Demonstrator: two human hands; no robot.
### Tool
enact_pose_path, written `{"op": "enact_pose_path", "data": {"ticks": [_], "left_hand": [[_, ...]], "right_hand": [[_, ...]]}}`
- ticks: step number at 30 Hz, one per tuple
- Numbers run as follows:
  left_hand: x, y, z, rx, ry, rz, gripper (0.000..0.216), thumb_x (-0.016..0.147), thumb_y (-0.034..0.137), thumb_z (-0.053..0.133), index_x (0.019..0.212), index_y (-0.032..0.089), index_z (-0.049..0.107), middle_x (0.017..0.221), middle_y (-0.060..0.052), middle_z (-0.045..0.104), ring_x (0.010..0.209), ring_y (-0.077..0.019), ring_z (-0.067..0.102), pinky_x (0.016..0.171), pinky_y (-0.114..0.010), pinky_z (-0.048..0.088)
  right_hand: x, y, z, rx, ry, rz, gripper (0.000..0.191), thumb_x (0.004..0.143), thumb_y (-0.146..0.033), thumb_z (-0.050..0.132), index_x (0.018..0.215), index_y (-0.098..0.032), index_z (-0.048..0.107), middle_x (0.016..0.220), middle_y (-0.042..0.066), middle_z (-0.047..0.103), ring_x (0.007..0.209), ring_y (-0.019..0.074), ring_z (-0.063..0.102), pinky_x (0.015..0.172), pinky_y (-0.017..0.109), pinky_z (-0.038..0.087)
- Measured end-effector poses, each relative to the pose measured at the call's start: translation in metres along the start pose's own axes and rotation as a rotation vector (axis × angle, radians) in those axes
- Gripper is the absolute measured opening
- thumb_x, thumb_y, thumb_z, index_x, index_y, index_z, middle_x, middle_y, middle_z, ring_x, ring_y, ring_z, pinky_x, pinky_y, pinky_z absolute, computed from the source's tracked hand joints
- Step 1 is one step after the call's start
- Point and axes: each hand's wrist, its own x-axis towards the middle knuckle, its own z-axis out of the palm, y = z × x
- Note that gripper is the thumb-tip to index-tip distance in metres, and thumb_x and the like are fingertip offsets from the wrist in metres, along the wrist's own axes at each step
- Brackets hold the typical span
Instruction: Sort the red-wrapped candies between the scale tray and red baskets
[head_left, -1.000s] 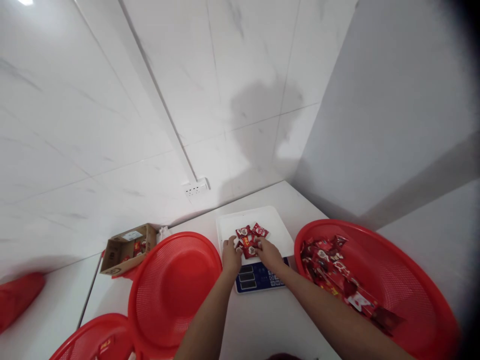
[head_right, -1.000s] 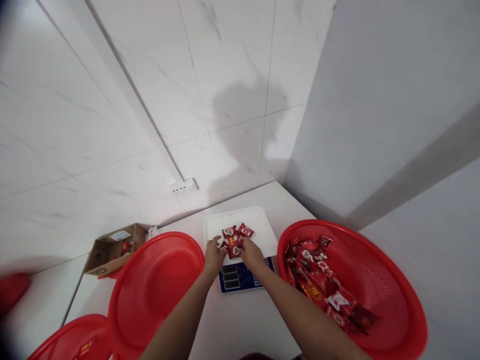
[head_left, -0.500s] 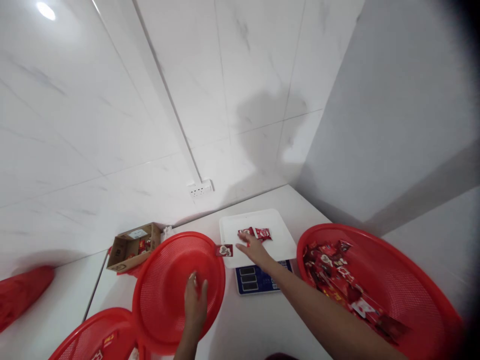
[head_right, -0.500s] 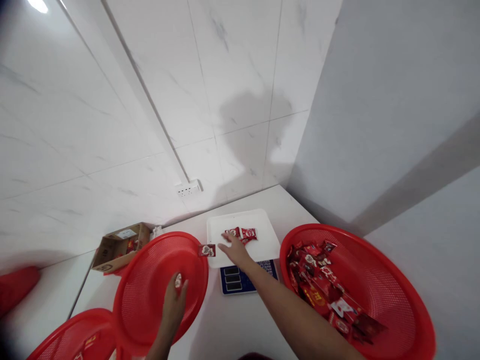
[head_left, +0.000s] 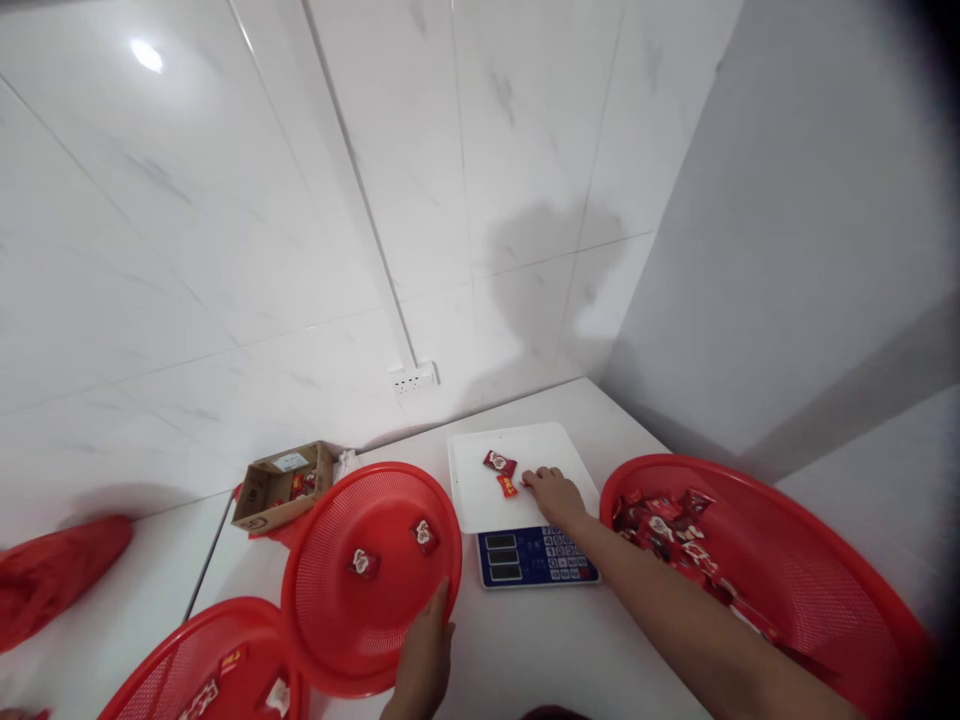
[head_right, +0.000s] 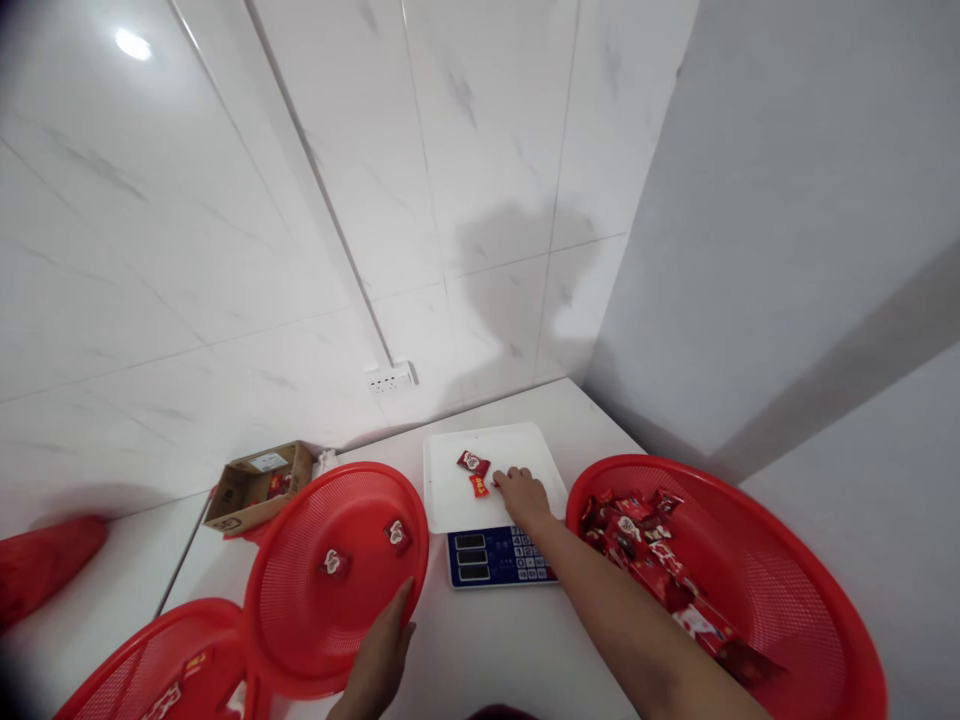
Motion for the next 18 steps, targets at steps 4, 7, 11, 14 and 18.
{"op": "enact_pose_path", "data": {"ticks": [4,7,11,14,18], "left_hand": [[-0.005,-0.006,0.004,-0.031,0.003,0.022,0.056,0.076,0.013,0.039,0.132,0.011,0.039,0.132,-0.015,0.048,0.119,-0.0239,0.046,0.1,-0.038,0.035],[-0.006,-0.011,0.007,-0.051,-0.007,0.038,0.057,0.075,0.012,0.039,0.132,0.011,0.038,0.133,-0.014,0.047,0.12,-0.0235,0.045,0.101,-0.038,0.034],[-0.003,-0.017,0.009,-0.049,-0.012,0.048,0.059,0.073,0.012,0.041,0.132,0.012,0.038,0.131,-0.013,0.049,0.118,-0.0243,0.047,0.099,-0.037,0.035],[0.0,-0.021,0.009,-0.045,-0.007,0.036,0.06,0.072,0.011,0.04,0.131,0.013,0.04,0.129,-0.013,0.052,0.116,-0.0231,0.049,0.098,-0.036,0.035],[0.0,-0.027,0.007,-0.108,-0.012,0.031,0.059,0.071,0.011,0.042,0.13,0.013,0.042,0.128,-0.013,0.053,0.115,-0.0244,0.05,0.098,-0.036,0.035]], "right_hand": [[-0.001,-0.006,-0.006,0.046,0.028,0.083,0.029,0.089,-0.027,0.03,0.105,-0.019,0.053,0.101,0.014,0.058,0.097,0.0264,0.051,0.075,0.038,0.04],[-0.003,-0.033,-0.002,0.136,-0.01,0.07,0.036,0.091,-0.033,0.021,0.111,-0.019,0.047,0.093,0.009,0.063,0.082,0.0192,0.058,0.068,0.032,0.044],[-0.004,-0.084,0.014,0.227,-0.107,-0.112,0.041,0.09,-0.045,0.024,0.12,-0.026,0.044,0.103,0.002,0.065,0.086,0.0142,0.061,0.072,0.028,0.047],[0.005,-0.099,0.021,0.185,-0.112,-0.178,0.049,0.086,-0.043,0.039,0.13,-0.023,0.038,0.132,0.008,0.047,0.12,0.0192,0.043,0.094,0.033,0.037],[0.028,-0.075,0.02,0.044,-0.128,-0.102,0.06,0.078,-0.028,0.054,0.134,-0.017,0.036,0.146,0.016,0.021,0.134,0.0343,0.01,0.102,0.052,0.018]]}}
